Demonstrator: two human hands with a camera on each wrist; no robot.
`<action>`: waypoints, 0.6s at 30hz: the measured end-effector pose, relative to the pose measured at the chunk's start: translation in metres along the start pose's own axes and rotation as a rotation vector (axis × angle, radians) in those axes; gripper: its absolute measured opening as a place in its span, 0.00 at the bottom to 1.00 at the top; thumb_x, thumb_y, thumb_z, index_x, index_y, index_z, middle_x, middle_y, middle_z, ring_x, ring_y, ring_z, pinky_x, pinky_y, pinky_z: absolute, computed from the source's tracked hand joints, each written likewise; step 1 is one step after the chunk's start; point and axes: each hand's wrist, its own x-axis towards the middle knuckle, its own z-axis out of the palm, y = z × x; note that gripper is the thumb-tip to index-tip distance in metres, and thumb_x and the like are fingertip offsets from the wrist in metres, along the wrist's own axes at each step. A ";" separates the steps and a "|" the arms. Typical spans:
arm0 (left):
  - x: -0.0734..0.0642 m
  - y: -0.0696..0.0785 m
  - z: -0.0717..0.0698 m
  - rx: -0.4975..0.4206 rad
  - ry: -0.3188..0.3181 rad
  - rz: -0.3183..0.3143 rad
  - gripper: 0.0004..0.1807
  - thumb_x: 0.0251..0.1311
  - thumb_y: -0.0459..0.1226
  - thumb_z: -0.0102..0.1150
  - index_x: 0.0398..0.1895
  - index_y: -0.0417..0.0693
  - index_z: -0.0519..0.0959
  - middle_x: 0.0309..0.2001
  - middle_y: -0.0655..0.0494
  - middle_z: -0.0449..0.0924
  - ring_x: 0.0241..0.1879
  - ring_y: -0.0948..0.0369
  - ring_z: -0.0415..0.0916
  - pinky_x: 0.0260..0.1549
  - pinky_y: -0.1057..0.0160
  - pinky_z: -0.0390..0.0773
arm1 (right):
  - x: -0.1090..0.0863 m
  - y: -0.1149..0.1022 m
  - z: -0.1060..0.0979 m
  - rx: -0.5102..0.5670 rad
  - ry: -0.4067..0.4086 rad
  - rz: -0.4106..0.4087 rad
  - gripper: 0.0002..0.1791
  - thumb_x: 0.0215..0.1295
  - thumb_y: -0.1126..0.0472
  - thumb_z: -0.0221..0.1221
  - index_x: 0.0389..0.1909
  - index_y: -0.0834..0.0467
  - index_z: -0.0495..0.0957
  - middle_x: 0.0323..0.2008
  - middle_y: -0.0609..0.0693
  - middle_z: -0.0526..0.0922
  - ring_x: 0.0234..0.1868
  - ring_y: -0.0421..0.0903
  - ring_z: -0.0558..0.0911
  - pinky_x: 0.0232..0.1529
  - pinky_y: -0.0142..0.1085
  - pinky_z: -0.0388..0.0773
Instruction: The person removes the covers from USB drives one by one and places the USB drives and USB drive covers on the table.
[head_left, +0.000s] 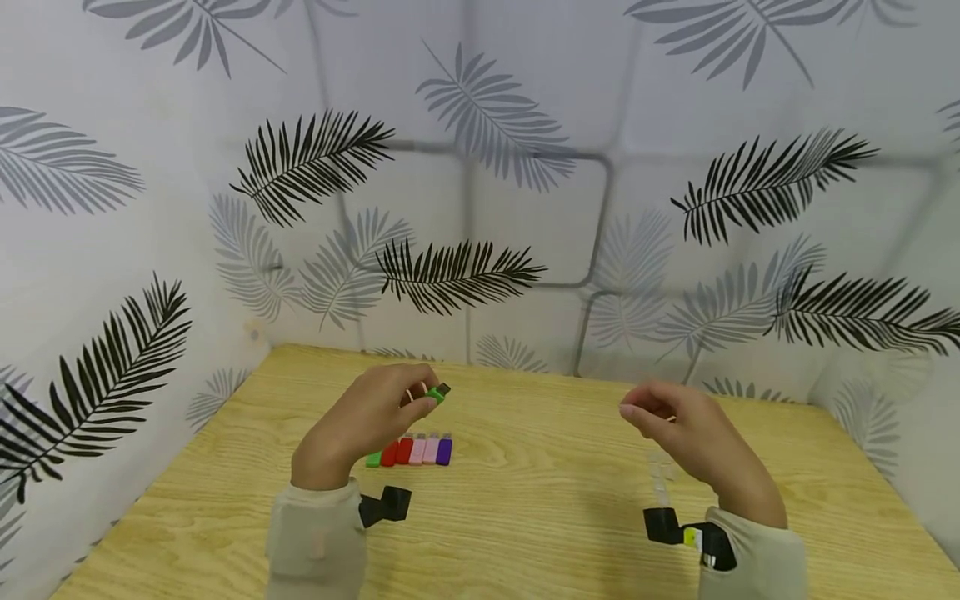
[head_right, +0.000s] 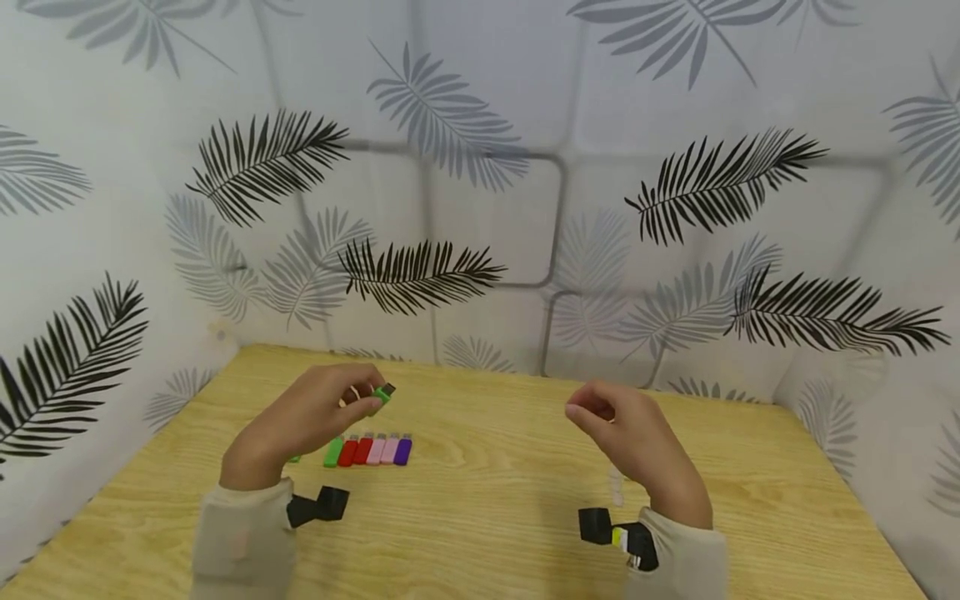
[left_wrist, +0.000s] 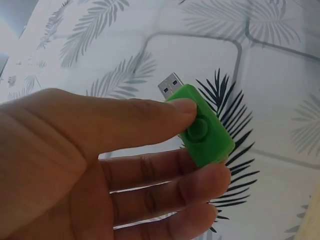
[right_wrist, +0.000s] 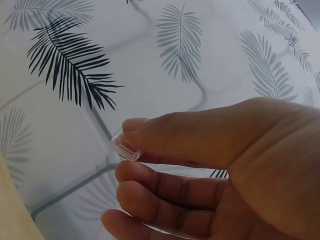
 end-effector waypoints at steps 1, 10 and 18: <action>0.000 -0.002 0.000 -0.005 -0.002 -0.014 0.03 0.65 0.33 0.59 0.40 0.46 0.79 0.32 0.55 0.79 0.24 0.63 0.74 0.27 0.63 0.75 | 0.000 0.002 0.000 0.000 -0.002 0.008 0.14 0.70 0.49 0.56 0.44 0.55 0.80 0.37 0.47 0.83 0.36 0.43 0.80 0.35 0.40 0.76; -0.002 -0.023 -0.001 -0.052 -0.018 -0.090 0.05 0.65 0.33 0.58 0.42 0.45 0.79 0.33 0.52 0.80 0.27 0.62 0.76 0.30 0.62 0.76 | -0.002 0.029 -0.004 0.054 0.001 0.140 0.17 0.69 0.52 0.58 0.46 0.62 0.76 0.37 0.52 0.83 0.35 0.44 0.82 0.39 0.40 0.78; -0.005 -0.047 -0.002 -0.049 -0.034 -0.218 0.08 0.65 0.32 0.58 0.45 0.42 0.77 0.32 0.52 0.79 0.26 0.61 0.75 0.27 0.61 0.74 | -0.001 0.043 0.000 0.081 -0.017 0.165 0.12 0.68 0.59 0.59 0.40 0.65 0.74 0.28 0.51 0.79 0.31 0.46 0.79 0.34 0.38 0.76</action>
